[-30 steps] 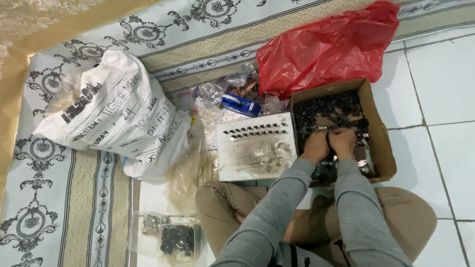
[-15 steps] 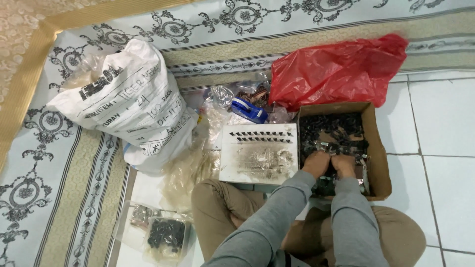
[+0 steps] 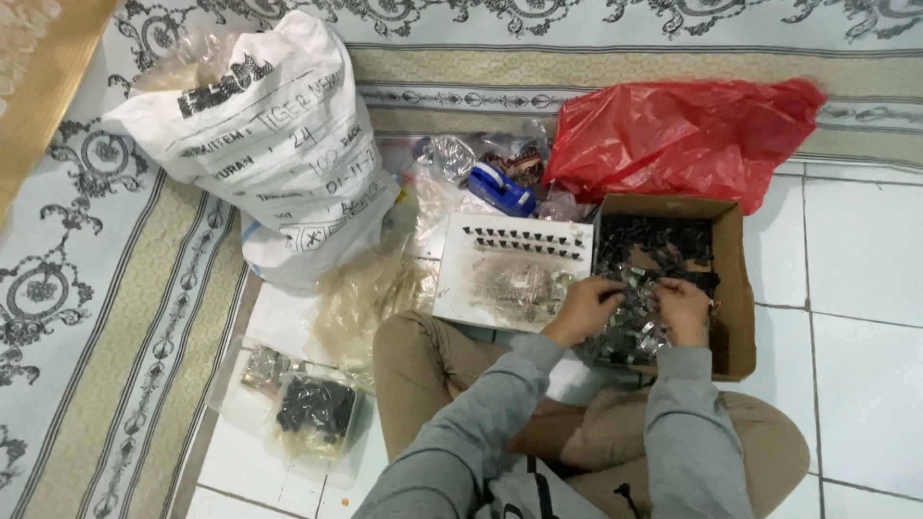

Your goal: The person sits on the floor and repeatedly picks small black plastic parts from a cardboard box, then places them onto a white board with pre-drilled holes. The person handles the parts one at a time, arranging them in rows on the board.

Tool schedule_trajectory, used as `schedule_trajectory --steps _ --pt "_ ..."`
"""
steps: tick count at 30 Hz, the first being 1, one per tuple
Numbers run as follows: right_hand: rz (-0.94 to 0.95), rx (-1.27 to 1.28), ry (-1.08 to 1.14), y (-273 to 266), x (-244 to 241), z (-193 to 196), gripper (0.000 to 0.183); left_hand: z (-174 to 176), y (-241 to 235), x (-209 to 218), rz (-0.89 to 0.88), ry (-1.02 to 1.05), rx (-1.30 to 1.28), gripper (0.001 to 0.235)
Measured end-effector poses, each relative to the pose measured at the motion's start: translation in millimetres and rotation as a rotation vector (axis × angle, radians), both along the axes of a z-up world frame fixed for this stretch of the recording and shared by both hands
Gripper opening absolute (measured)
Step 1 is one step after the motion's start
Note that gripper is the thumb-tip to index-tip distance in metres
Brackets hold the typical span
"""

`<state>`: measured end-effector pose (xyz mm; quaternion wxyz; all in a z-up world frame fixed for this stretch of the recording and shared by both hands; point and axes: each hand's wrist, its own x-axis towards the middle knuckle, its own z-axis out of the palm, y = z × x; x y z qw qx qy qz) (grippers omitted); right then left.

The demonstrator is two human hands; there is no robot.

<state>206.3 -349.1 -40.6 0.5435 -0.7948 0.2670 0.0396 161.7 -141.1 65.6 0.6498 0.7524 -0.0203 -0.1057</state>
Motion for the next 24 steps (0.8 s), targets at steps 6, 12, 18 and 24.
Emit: schedule_trajectory --steps 6,12,18,24 --pt "0.233 0.266 -0.102 63 -37 32 0.034 7 105 -63 0.36 0.139 -0.372 0.026" --pt "0.352 0.457 -0.213 156 -113 92 0.022 -25 168 -111 0.366 0.057 -0.463 0.024" --pt "0.469 0.38 -0.325 210 -137 143 0.016 -19 173 -135 0.414 0.017 -0.566 0.021" --pt "0.52 0.317 -0.413 224 -144 153 0.013 -7 171 -140 0.395 0.038 -0.584 0.021"
